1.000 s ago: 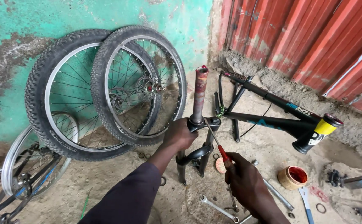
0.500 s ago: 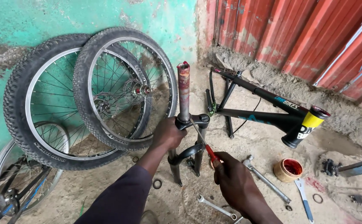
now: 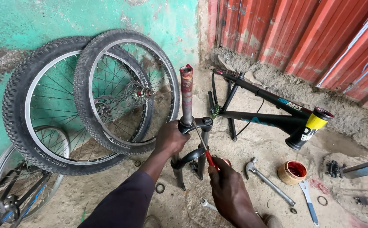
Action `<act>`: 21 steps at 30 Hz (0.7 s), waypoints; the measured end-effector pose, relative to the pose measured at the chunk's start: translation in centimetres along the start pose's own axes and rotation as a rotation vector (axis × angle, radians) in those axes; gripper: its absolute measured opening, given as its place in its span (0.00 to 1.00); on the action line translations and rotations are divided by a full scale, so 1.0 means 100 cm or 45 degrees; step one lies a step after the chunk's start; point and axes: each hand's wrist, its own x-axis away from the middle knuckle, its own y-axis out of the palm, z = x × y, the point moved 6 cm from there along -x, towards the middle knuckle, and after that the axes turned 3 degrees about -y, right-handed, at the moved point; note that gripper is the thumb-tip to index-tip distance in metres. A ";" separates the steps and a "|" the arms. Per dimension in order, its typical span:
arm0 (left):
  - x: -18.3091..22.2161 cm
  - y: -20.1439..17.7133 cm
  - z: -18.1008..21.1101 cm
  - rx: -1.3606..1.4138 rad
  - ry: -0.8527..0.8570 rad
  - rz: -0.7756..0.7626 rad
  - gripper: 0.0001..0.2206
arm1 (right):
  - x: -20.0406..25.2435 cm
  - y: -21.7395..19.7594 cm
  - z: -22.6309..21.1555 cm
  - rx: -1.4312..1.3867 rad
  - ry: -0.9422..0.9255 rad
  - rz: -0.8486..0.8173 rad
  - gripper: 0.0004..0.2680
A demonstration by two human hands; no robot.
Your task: Using a screwdriver to adjust or repair the internal components of a bicycle front fork.
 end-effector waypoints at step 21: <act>0.038 -0.019 0.014 -0.090 0.146 0.160 0.10 | -0.009 -0.021 -0.003 0.222 -0.091 -0.121 0.12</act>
